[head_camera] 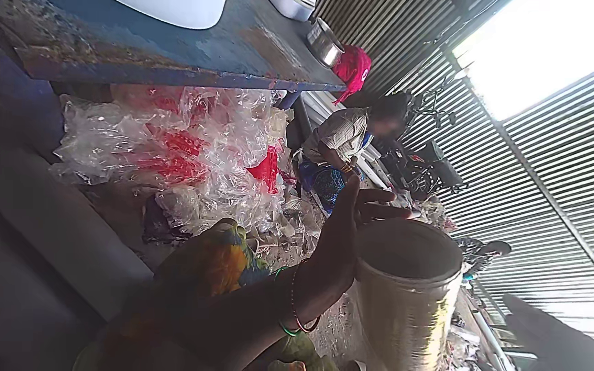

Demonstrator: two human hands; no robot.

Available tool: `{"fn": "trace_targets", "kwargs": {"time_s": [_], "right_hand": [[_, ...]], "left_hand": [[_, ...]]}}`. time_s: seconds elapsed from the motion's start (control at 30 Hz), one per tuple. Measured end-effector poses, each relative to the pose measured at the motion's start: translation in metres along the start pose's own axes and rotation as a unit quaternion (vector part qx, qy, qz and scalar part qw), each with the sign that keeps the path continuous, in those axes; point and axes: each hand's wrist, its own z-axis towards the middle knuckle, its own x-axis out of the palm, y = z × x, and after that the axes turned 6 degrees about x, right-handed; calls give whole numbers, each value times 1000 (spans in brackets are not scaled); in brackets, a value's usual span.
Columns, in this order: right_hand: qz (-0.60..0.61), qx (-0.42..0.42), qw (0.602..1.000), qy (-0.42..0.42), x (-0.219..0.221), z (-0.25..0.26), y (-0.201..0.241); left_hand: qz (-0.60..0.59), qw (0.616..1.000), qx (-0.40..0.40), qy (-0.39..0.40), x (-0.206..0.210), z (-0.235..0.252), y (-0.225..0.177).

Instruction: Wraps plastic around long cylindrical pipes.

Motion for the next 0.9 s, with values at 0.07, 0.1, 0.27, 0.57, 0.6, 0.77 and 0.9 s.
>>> {"fn": "trace_targets", "kwargs": {"time_s": [0.07, 0.1, 0.27, 0.57, 0.6, 0.77, 0.9], "right_hand": [[-59, -41, 997, 28, 9, 25, 17], [-104, -61, 992, 39, 15, 35, 22], [-217, -111, 966, 81, 33, 62, 12], [-172, -77, 978, 89, 20, 82, -25], [-174, -66, 979, 89, 17, 83, -32], [-130, -85, 985, 79, -5, 79, -68], [-129, -62, 986, 90, -16, 70, -86]], "left_hand": [[-8, 1000, -4, -11, -2, 2, 2], [-15, 1000, -8, -16, -2, 3, 2], [-27, 999, -13, -31, -6, 10, 3], [97, 984, -12, 149, -31, 40, 30], [91, 983, -29, 154, -31, 40, 33], [86, 968, -38, 231, -35, 44, 47], [77, 963, 7, 257, -35, 47, 56]]}}
